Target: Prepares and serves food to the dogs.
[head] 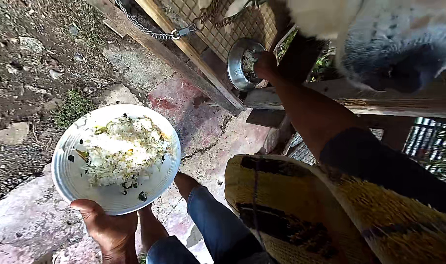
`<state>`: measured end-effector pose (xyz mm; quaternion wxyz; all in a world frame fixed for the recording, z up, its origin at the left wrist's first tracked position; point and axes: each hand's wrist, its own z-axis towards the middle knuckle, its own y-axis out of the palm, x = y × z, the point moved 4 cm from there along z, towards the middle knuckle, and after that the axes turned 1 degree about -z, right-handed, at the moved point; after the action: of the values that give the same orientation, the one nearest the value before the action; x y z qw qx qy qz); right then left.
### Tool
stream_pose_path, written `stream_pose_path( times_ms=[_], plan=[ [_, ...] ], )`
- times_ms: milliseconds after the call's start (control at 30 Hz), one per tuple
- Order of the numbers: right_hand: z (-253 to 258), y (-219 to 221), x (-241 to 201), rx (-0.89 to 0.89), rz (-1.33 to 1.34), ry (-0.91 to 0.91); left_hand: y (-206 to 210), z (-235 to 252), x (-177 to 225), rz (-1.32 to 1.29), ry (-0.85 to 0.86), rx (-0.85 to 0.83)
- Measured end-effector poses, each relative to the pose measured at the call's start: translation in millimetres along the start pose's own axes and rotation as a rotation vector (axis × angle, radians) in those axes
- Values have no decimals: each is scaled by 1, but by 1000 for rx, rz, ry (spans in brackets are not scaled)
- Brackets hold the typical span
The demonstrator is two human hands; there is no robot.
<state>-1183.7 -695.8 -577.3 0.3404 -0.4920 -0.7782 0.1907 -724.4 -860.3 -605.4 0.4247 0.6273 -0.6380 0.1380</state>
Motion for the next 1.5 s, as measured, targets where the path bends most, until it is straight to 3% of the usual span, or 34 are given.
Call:
stream_pose_path(
  times_ms=[33,67,100,133,167,267,367,433,500,567,633,767,833,933,1067,1200,1333,1500],
  plan=[
    [12,6,12,-4,-91,-41,2,2,3,-4,4,0],
    [24,18,31,88,-138,-73,5,2,6,-5,3,-5],
    [38,35,58,308,-149,-104,9,1,10,-18,-4,-6],
    [47,38,74,358,-152,-70,14,1,14,-25,-4,-4],
    [53,23,75,137,-156,0,15,2,20,-35,5,1],
    [72,27,75,218,-44,-98,5,3,34,-41,9,-23],
    [25,24,60,276,309,19,-2,-2,49,-38,17,-54],
    [-14,25,51,340,742,46,-5,-7,57,-43,0,-87],
    [-69,22,30,280,1176,-111,-7,-17,68,-30,-32,-114],
    [-153,9,-3,253,1344,-303,-6,-31,84,10,-51,-161],
    [-252,2,-35,302,1269,-497,-3,-54,104,64,-69,-201],
    [-413,17,-88,386,779,-788,1,-116,148,158,-98,-362],
    [-452,37,-102,357,594,-812,6,-151,169,186,-118,-433],
    [-495,63,-104,302,483,-689,10,-199,188,282,-168,-525],
    [-547,79,-69,266,459,-667,7,-255,196,372,-268,-617],
    [-600,64,1,378,437,-746,12,-309,194,376,-295,-763],
    [-656,47,68,431,388,-615,26,-356,185,345,-280,-898],
    [-694,67,126,480,332,-474,43,-424,163,314,-295,-1035]
  ],
)
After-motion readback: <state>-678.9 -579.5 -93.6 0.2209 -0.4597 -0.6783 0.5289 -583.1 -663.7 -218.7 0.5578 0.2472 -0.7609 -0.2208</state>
